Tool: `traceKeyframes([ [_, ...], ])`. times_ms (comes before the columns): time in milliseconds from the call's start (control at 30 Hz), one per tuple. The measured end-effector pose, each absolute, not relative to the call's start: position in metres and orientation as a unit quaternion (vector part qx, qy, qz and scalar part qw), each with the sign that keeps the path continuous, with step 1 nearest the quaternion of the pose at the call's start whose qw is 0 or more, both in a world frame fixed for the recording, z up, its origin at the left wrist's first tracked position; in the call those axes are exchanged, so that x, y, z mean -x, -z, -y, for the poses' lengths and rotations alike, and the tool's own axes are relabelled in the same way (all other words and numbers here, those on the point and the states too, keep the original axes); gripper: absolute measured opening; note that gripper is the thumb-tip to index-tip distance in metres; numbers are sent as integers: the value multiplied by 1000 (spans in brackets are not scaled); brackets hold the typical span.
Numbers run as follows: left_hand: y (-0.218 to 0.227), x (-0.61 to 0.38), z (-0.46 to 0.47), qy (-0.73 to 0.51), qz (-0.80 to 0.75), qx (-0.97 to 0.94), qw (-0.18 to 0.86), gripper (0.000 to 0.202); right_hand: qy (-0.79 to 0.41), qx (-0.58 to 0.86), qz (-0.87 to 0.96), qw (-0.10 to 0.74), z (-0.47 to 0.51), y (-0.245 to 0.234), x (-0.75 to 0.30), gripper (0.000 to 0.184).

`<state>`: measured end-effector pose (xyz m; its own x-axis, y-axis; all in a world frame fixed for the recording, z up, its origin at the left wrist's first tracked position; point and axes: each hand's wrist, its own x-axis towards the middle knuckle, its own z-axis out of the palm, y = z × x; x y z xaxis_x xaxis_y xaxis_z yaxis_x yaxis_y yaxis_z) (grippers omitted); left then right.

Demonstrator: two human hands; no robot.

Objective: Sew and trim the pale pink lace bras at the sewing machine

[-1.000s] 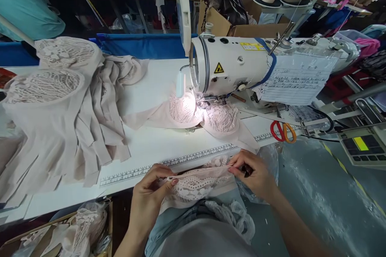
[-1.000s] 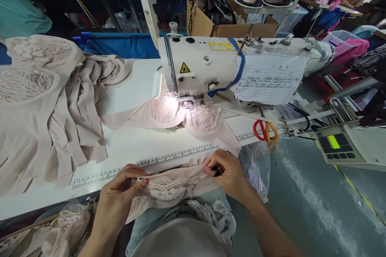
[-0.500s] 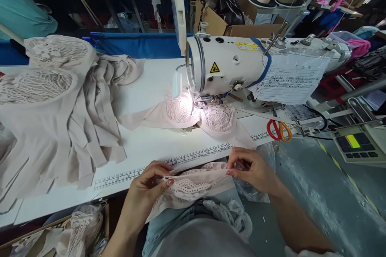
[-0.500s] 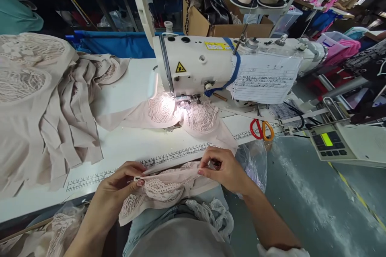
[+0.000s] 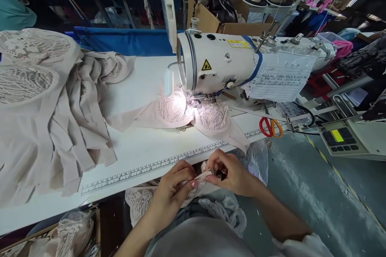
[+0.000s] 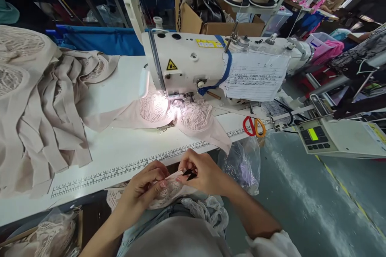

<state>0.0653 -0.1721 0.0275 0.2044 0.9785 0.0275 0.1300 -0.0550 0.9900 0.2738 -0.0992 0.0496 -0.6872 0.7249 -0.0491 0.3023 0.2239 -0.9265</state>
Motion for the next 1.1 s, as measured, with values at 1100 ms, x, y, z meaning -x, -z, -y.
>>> traceKeyframes([
  [1100, -20, -78, 168, -400, -550, -407, 609, 39, -505, 401, 699, 308, 112, -36, -268, 39],
])
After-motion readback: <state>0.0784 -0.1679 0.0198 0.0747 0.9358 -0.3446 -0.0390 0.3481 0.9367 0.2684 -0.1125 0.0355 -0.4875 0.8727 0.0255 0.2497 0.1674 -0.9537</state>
